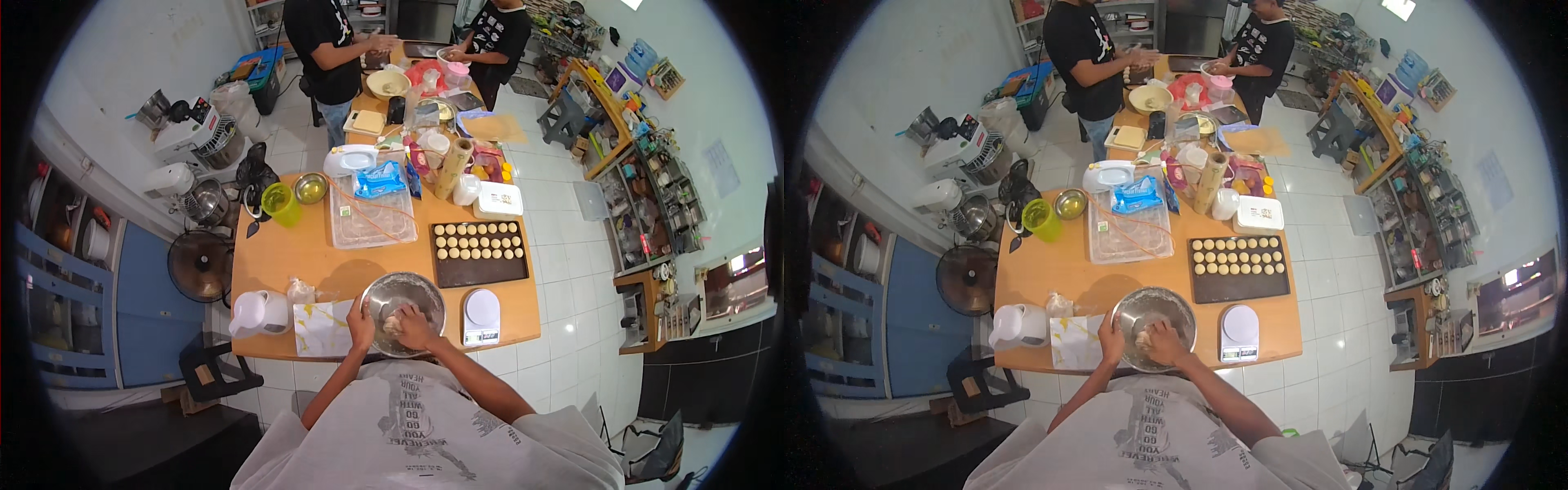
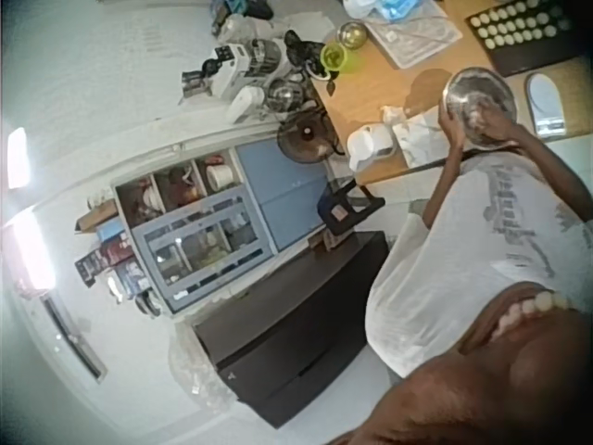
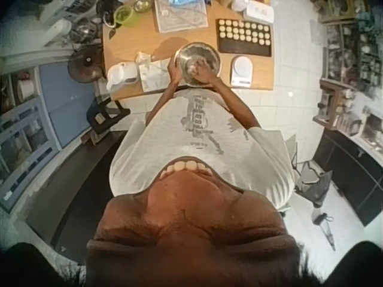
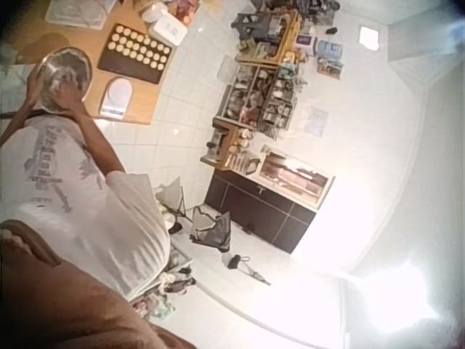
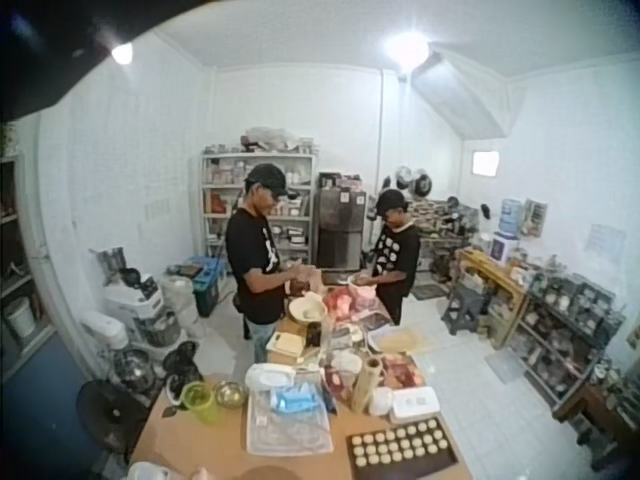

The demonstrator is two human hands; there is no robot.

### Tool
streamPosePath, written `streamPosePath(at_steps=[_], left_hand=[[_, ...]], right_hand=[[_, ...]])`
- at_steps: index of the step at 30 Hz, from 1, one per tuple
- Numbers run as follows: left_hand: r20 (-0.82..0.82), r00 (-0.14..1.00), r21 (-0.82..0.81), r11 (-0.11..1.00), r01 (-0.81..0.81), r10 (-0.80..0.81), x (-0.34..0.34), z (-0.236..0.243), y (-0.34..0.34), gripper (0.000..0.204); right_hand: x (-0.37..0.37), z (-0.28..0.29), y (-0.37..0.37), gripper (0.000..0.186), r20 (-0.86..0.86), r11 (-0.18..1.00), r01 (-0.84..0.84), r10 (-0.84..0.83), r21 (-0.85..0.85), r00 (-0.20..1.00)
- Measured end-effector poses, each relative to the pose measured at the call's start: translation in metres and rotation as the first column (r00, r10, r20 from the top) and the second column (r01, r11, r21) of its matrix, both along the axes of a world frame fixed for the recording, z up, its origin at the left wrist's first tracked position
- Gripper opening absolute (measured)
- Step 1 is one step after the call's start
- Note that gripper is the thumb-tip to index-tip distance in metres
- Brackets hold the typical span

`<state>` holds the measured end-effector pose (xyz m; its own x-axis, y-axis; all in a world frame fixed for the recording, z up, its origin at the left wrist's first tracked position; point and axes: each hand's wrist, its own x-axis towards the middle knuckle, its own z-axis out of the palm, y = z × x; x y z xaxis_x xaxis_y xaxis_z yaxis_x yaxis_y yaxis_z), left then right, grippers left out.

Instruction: The person prepares small pieces of dough by weighing a portion on a scale, rolling it between their palms into a ball, and placing it onto a baking tray. They then repeat the process, taking dough from a mixing bowl and kneading it before shaping a piece.

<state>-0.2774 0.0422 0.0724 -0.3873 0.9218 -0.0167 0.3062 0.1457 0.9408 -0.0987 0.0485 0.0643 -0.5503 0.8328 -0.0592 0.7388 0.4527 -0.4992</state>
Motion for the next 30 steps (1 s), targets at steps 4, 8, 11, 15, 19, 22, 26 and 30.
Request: streamPosePath(at_steps=[4,8,11,15,19,22,26,30], left_hand=[[0.058,0.998,-0.02,1.0,-0.003,0.004,0.002,-0.005,-0.002,0.037],[-0.012,1.0,-0.009,1.0,0.014,-0.014,0.003,-0.005,-0.006,0.036],[-0.002,1.0,0.006,1.0,0.011,-0.011,0.004,-0.004,-0.01,0.035],[0.027,1.0,-0.014,1.0,-0.007,0.007,0.009,0.005,-0.012,0.035],[-0.045,0.999,0.01,1.0,-0.011,0.012,-0.004,-0.009,-0.019,0.034],[-0.089,0.996,-0.027,0.999,0.026,-0.029,-0.005,-0.001,-0.018,0.032],[-0.141,0.989,-0.061,0.998,0.03,-0.038,-0.015,0.0,-0.012,0.035],[-0.124,0.992,-0.047,0.999,0.024,-0.03,-0.016,0.014,-0.006,0.029]], right_hand=[[0.015,0.017,0.003,0.048,0.021,0.969,-0.074,0.081,-0.237,0.996],[0.013,0.021,0.01,0.051,-0.012,0.953,-0.012,0.008,-0.301,1.0],[0.011,0.038,0.015,0.055,0.001,0.919,0.04,-0.043,-0.392,0.999],[0.017,-0.006,0.004,0.054,-0.171,0.967,0.063,-0.107,-0.247,0.979],[0.008,0.015,0.004,0.058,-0.008,0.989,-0.085,0.085,-0.125,0.996],[0.012,0.016,0.018,0.058,-0.036,0.951,-0.124,0.118,-0.283,0.992],[0.006,0.003,0.018,0.051,-0.296,0.942,-0.113,0.016,-0.317,0.955],[0.007,0.006,0.021,0.048,-0.094,0.978,-0.062,0.043,-0.201,0.995]])
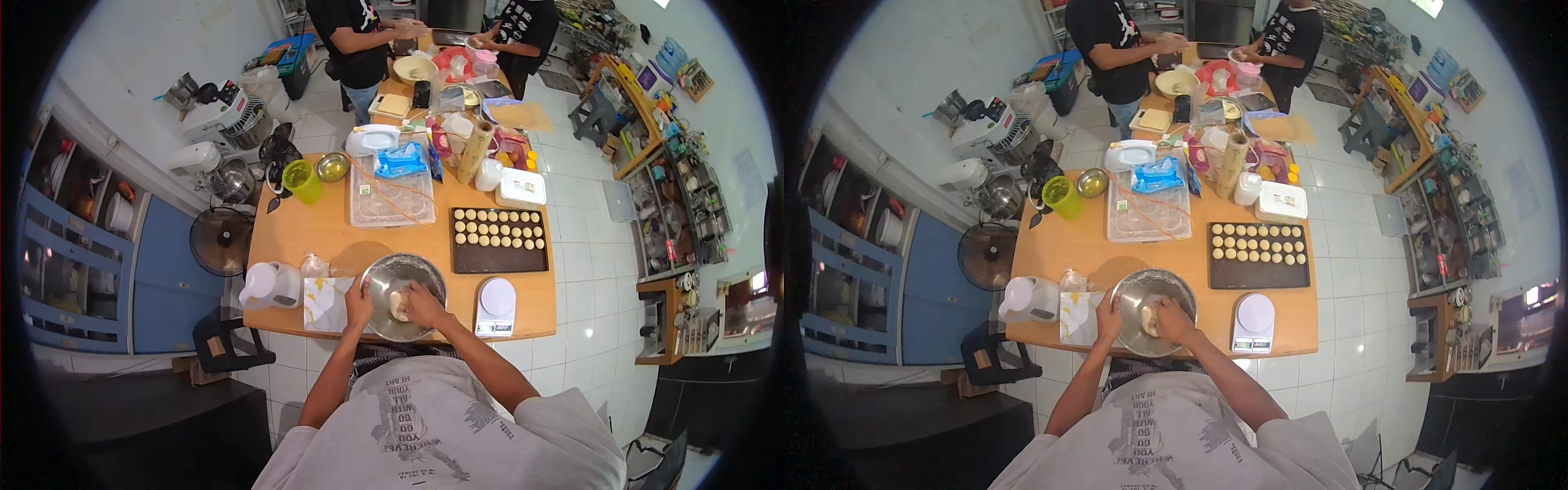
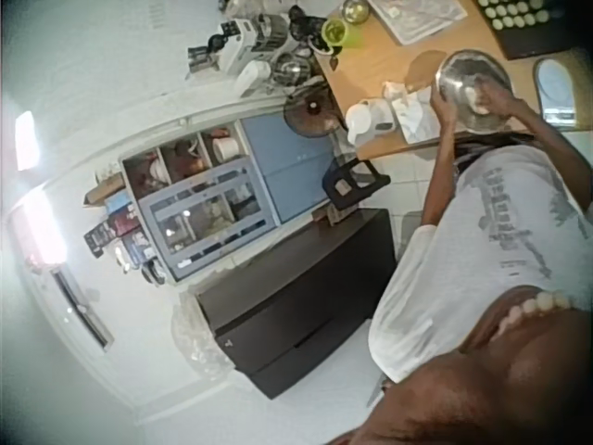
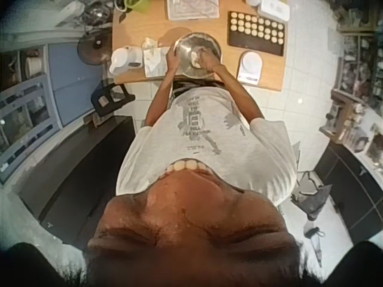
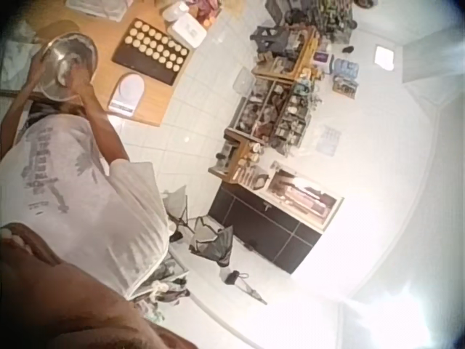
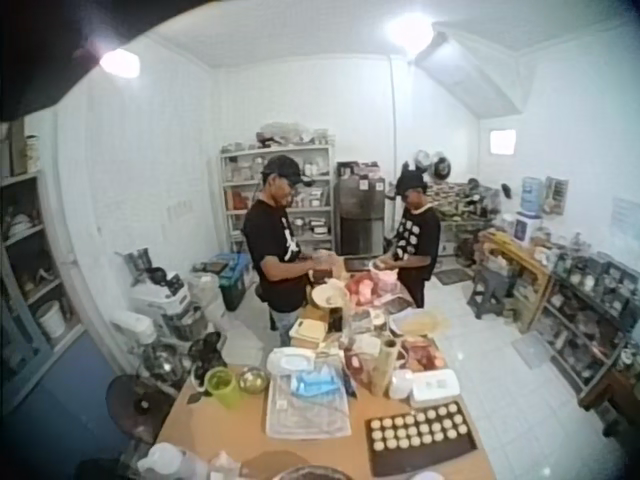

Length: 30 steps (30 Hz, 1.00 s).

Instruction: The person prepares small pieces of dough by weighing a portion on a scale, rolling it between their palms into a ball, and placing it onto a baking tray. They then repeat the process, taking dough from a mixing bowl and kneading it before shaping a piece.

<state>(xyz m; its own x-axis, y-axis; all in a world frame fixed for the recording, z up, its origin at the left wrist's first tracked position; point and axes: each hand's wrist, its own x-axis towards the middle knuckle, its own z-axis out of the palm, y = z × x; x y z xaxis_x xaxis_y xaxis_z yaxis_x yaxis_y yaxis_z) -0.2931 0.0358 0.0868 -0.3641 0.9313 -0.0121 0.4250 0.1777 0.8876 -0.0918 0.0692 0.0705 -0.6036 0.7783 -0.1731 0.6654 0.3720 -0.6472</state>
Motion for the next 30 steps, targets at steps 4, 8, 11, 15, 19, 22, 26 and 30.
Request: streamPosePath(at_steps=[4,8,11,15,19,22,26,30], left_hand=[[-0.057,0.998,0.055,0.998,0.013,-0.01,-0.01,-0.01,-0.003,0.028],[-0.003,0.999,0.149,0.988,-0.042,0.043,-0.01,-0.018,0.003,0.026],[0.012,1.0,0.103,0.994,-0.028,0.027,-0.014,-0.014,0.005,0.024],[-0.033,0.999,0.024,1.0,-0.006,0.007,-0.025,-0.017,0.005,0.028],[0.012,1.0,0.106,0.994,0.019,-0.02,-0.027,-0.016,0.008,0.023],[-0.012,0.998,0.047,0.997,0.057,-0.056,-0.029,-0.015,0.013,0.024],[-0.004,0.997,-0.039,0.996,0.08,-0.08,-0.029,-0.01,0.019,0.025],[-0.025,0.998,0.032,0.998,0.05,-0.049,-0.03,-0.018,0.019,0.027]], right_hand=[[-0.017,0.022,0.015,0.056,0.156,0.999,-0.027,0.021,0.033,0.988],[-0.033,0.03,0.014,0.06,0.153,0.987,-0.047,0.023,0.153,0.988],[-0.031,0.02,0.011,0.053,0.071,0.987,-0.095,0.086,0.133,0.994],[-0.024,0.008,0.009,0.042,-0.05,0.984,-0.152,0.157,0.09,0.986],[-0.041,0.053,0.004,0.044,-0.002,0.995,-0.057,0.057,0.077,0.998],[-0.061,0.035,0.002,0.04,0.022,0.993,0.019,-0.022,0.116,1.0],[-0.071,0.014,-0.004,0.041,0.105,0.974,-0.102,0.082,0.204,0.991],[-0.074,0.016,-0.012,0.039,0.133,0.959,-0.147,0.117,0.242,0.984]])
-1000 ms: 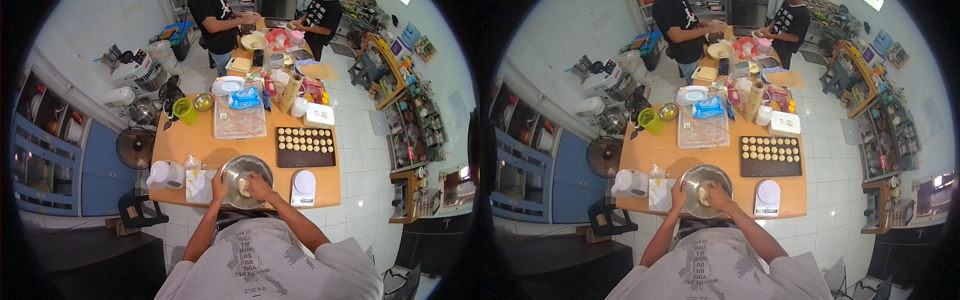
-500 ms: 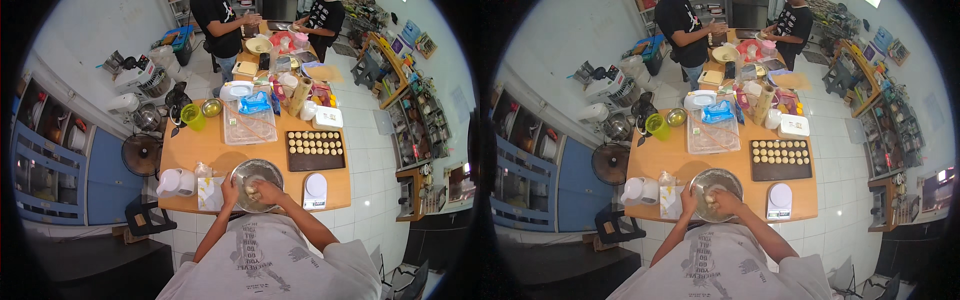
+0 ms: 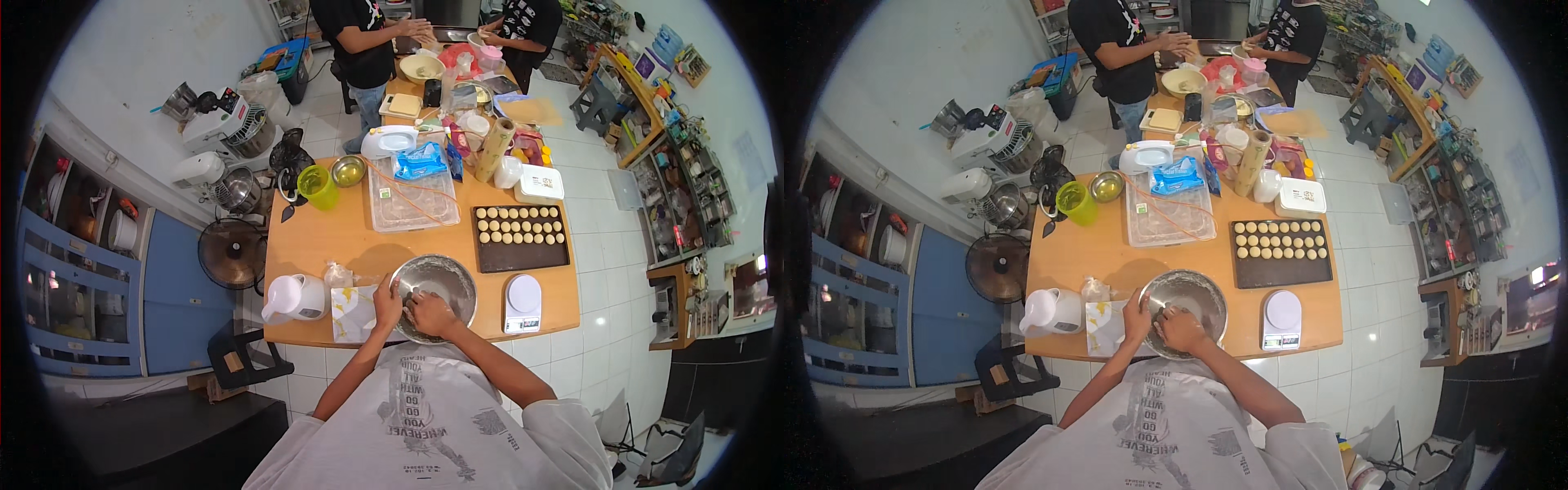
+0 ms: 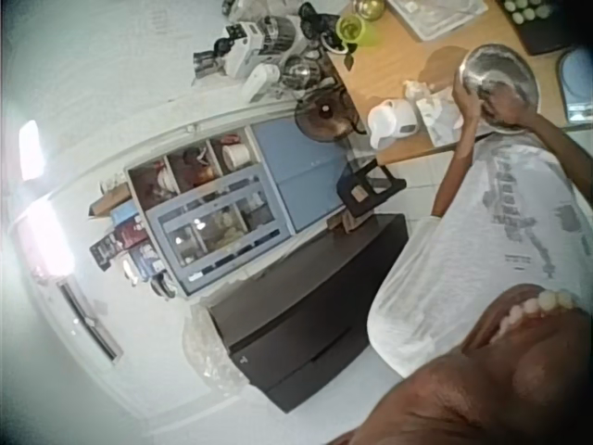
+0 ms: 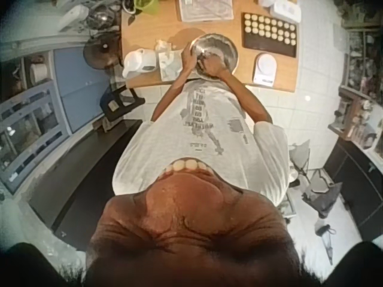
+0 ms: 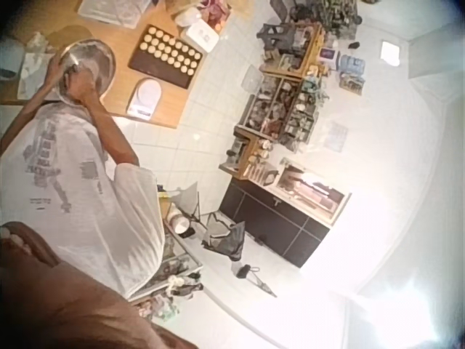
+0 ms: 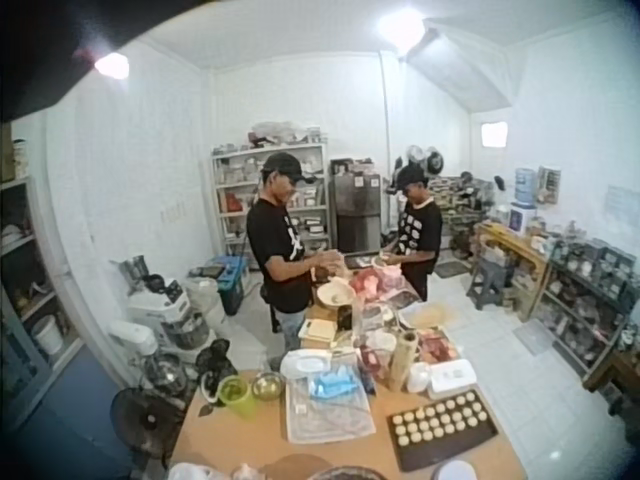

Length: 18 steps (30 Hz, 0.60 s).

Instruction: The person prepares small pieces of dough by weighing a portion on a scale, rolling it between their palms into a ball, and placing it onto a baking tray. They then repeat the process, taking dough from a mixing bowl and kneading it before shaping a piece.

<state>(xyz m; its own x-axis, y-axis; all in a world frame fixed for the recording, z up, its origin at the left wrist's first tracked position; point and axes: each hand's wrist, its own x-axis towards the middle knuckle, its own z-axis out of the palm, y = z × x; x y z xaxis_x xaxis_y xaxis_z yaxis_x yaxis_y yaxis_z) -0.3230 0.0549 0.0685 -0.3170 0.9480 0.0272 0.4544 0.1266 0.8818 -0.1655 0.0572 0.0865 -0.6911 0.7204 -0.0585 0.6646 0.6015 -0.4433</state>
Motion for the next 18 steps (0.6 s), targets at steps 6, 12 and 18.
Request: streamPosePath(at_steps=[6,12,18], left_hand=[[0.016,1.0,0.007,1.0,0.002,-0.002,0.004,0.004,-0.001,0.028],[0.029,0.999,0.006,1.0,-0.018,0.018,-0.001,0.003,-0.005,0.024],[0.069,0.998,0.063,0.998,0.003,-0.007,0.001,0.014,0.002,0.023]], right_hand=[[-0.011,-0.017,0.018,0.032,0.128,0.996,-0.032,0.042,-0.086,0.991],[-0.027,-0.031,0.028,0.032,0.085,0.987,0.146,-0.14,-0.067,0.987],[-0.021,-0.024,0.045,0.043,-0.062,0.623,0.615,-0.725,-0.483,0.686]])
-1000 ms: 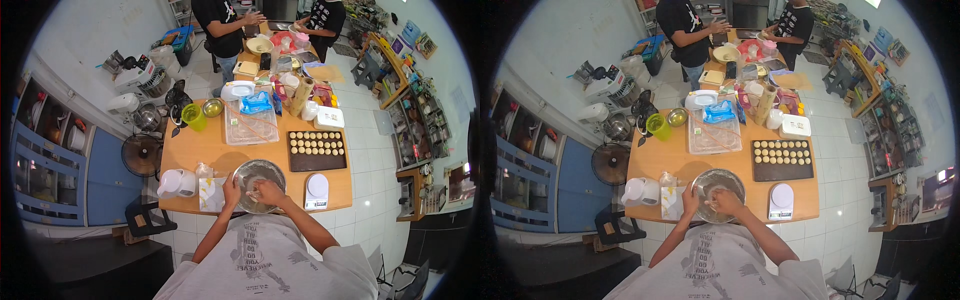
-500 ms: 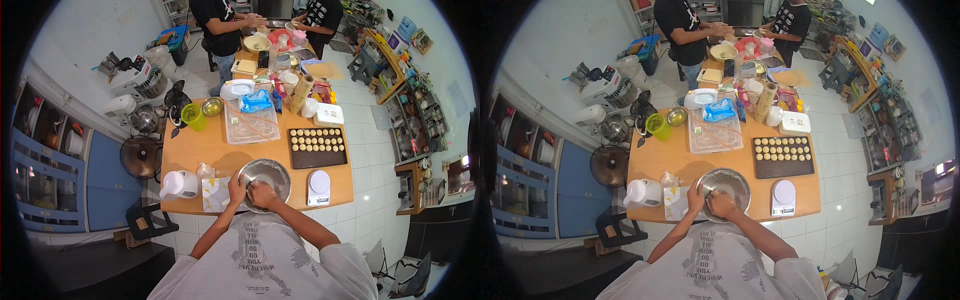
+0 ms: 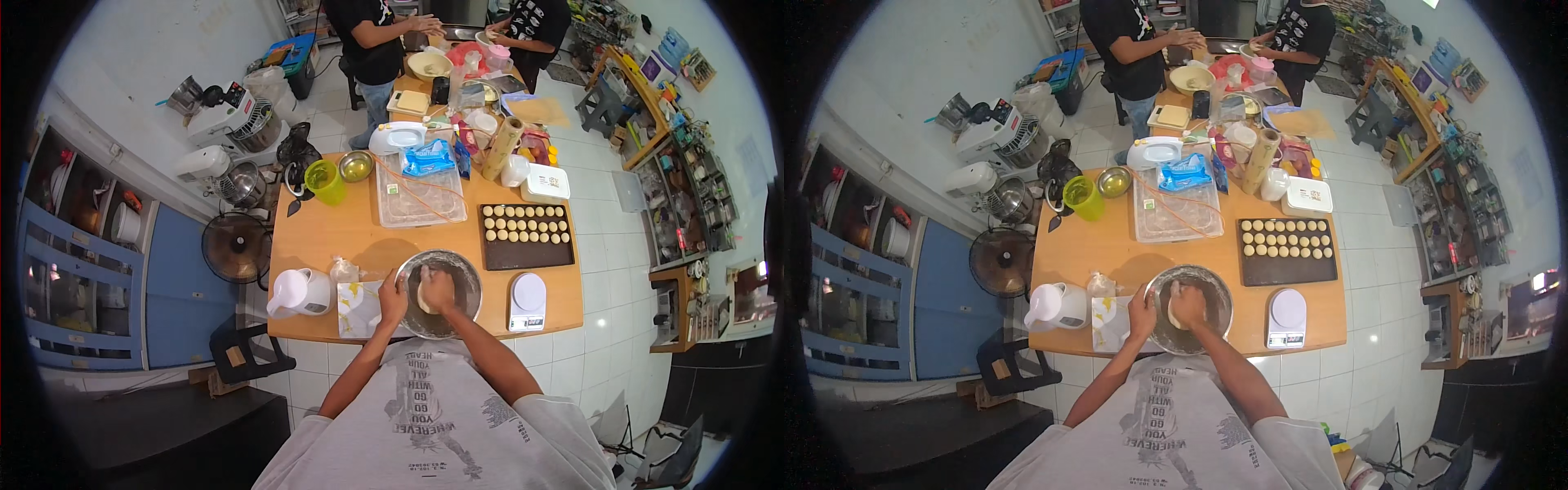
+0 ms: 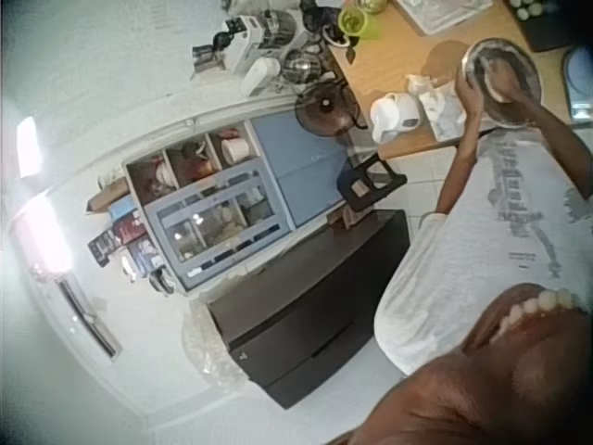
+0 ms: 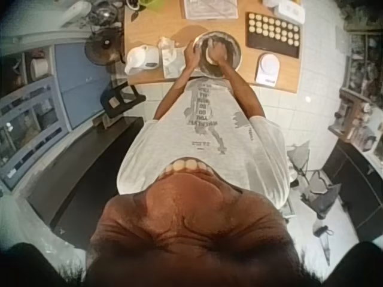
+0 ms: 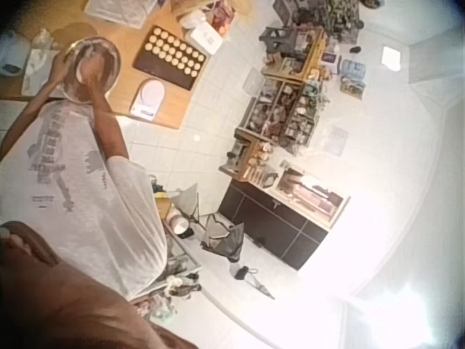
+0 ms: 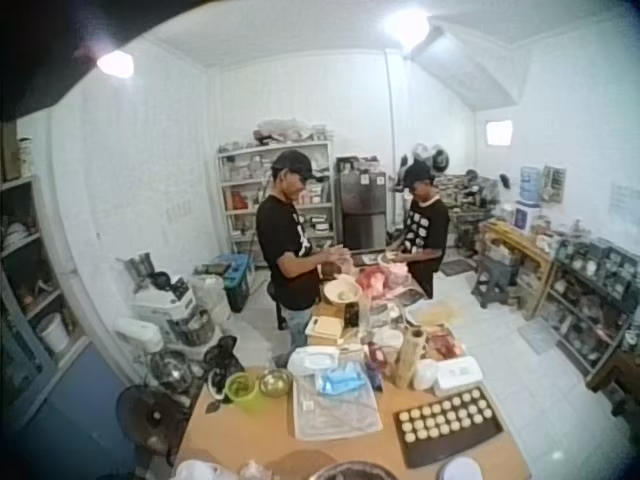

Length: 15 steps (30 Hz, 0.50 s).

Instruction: The person prepares small pieces of dough by weighing a portion on a scale, rolling it between their palms into a ball, and placing it onto a baking tray. They then repeat the process, taking dough from a mixing bowl and kneading it before shaping a piece.

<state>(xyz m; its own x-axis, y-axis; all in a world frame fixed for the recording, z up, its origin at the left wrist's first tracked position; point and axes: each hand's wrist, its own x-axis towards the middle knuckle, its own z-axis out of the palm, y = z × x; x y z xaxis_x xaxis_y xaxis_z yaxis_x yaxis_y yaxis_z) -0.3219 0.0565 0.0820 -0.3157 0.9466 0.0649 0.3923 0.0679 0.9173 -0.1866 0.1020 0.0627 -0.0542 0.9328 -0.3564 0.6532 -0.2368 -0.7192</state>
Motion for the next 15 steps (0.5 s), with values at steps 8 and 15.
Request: streamPosePath(at_steps=[8,15], left_hand=[[-0.028,0.999,0.001,1.0,-0.018,0.018,-0.004,-0.005,-0.003,0.025],[-0.006,1.0,-0.06,0.998,-0.007,0.006,-0.007,-0.009,-0.004,0.027]], right_hand=[[0.038,0.008,-0.029,0.042,0.287,0.753,-0.584,0.512,0.303,0.809],[0.022,0.024,-0.045,0.039,0.373,0.727,-0.588,0.468,0.353,0.802]])
